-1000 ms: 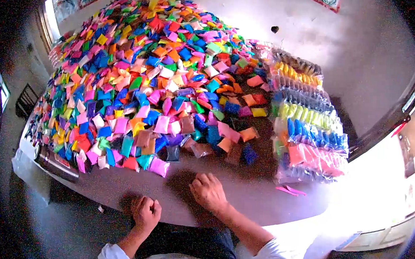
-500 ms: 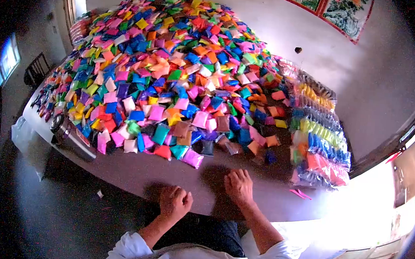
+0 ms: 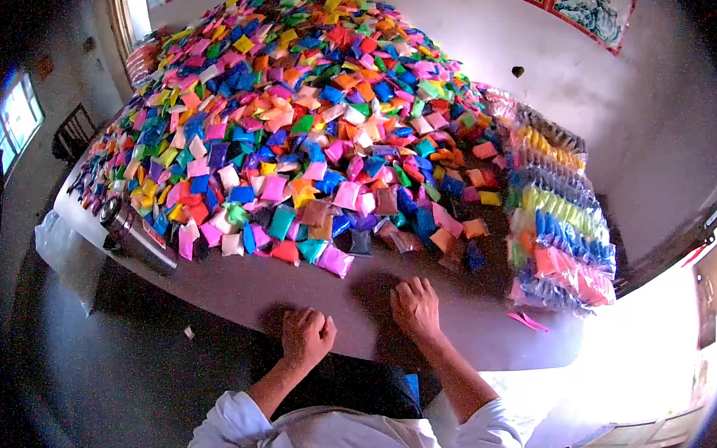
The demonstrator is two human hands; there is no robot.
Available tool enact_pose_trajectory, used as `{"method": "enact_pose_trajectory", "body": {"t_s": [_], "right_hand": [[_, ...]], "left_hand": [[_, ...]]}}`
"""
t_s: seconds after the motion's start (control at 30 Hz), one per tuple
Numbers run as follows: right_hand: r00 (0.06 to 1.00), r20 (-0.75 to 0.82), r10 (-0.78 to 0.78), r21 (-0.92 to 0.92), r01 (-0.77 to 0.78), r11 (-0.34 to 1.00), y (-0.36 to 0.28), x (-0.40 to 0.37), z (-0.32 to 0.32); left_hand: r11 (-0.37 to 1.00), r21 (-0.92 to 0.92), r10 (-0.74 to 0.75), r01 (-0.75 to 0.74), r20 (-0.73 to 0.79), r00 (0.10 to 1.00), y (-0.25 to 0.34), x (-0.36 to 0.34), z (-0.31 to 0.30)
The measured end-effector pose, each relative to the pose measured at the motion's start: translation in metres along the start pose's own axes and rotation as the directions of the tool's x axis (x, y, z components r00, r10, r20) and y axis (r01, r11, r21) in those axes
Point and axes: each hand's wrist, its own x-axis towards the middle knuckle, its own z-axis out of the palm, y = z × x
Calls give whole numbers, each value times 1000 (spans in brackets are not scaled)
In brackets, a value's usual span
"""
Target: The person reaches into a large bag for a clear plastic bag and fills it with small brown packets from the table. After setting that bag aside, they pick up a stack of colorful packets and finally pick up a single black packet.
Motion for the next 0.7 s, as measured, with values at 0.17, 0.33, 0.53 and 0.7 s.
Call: {"method": "enact_pose_trajectory", "body": {"t_s": [0.17,0.33,0.53,0.7], "right_hand": [[1000,-3,5,47,-5,999,2,-2,-2],[999,-41,10,78,-7,997,-2,-1,-1],[999,-48,-19,25,21,999,3,-2,0],[999,-49,1,35,1,999,7,-4,6]], "left_hand": [[999,44,5,-6,5,1000,4,2,-1],[998,60,5,-3,-38,999,7,4,-3],[998,59,-9,9,-16,1000,5,4,5],[998,68,7,-6,-14,1000,6,13,5]]}}
